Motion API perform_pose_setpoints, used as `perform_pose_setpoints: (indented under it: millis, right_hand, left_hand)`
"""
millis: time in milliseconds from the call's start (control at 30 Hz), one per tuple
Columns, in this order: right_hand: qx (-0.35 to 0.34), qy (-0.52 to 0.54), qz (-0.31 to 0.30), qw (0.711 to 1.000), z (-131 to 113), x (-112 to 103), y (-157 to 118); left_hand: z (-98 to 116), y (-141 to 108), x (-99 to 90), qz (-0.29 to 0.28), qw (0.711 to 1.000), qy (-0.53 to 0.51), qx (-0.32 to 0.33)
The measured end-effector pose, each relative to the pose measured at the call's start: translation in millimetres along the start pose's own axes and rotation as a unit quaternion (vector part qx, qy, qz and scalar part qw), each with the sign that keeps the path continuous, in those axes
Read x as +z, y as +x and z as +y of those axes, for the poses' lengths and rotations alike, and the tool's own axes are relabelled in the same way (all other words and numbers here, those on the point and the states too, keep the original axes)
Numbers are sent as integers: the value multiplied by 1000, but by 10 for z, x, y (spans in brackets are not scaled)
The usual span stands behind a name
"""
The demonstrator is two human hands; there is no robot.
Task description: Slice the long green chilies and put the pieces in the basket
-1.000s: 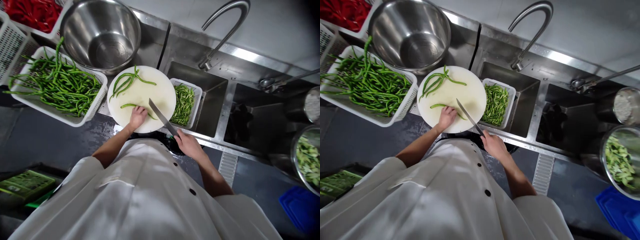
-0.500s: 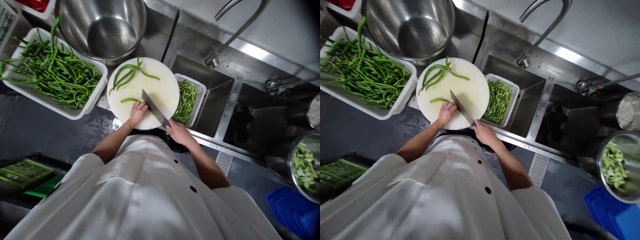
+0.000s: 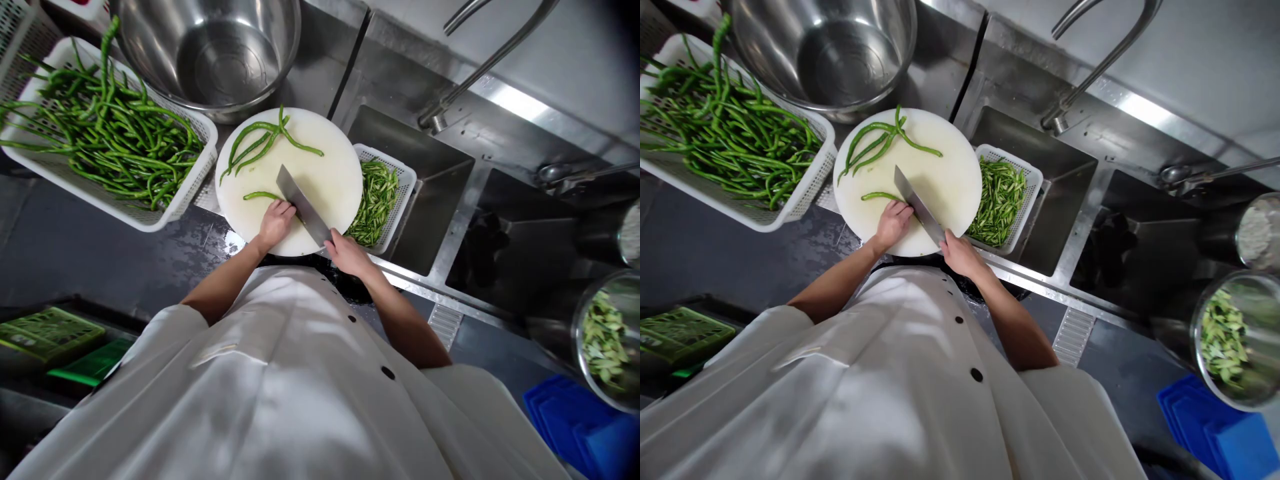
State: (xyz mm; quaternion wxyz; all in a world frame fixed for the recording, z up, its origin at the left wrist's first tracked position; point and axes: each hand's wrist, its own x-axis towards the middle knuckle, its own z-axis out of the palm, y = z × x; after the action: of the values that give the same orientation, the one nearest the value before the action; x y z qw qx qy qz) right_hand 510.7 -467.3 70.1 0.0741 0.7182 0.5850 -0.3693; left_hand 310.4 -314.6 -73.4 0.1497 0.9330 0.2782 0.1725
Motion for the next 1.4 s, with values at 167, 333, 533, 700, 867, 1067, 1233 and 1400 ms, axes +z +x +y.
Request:
perform_pose_setpoints:
  millis: [167, 333, 533, 700, 867, 1067, 1233, 1400]
  right_hand:
    - [-5, 2, 5, 1000, -36, 29, 101]
    - [15, -53, -13, 998, -42, -138, -222]
    - [0, -56, -36, 998, -201, -155, -148]
    - [-9, -46, -33, 998, -201, -196, -21]
    - [-18, -21, -23, 999, -209, -130, 65]
    - [-14, -15, 9, 1000, -94, -3, 263]
    - [37, -39, 14, 998, 109, -64, -53]
    - [50, -66, -7, 997, -16, -11, -337]
  left_hand:
    - [-238, -10, -220, 33, 997, 20, -70]
    - [-403, -11, -283, 29, 989, 67, -129]
    - [-292, -31, -217, -1, 989, 62, -131]
    - [-281, -63, -200, 8, 990, 53, -134]
    - [-326, -101, -135, 51, 992, 52, -103]
    - [-483, -137, -182, 86, 993, 24, -82]
    - [-419, -184, -215, 43, 998, 7, -54]
    - [-282, -323, -178, 23, 998, 17, -54]
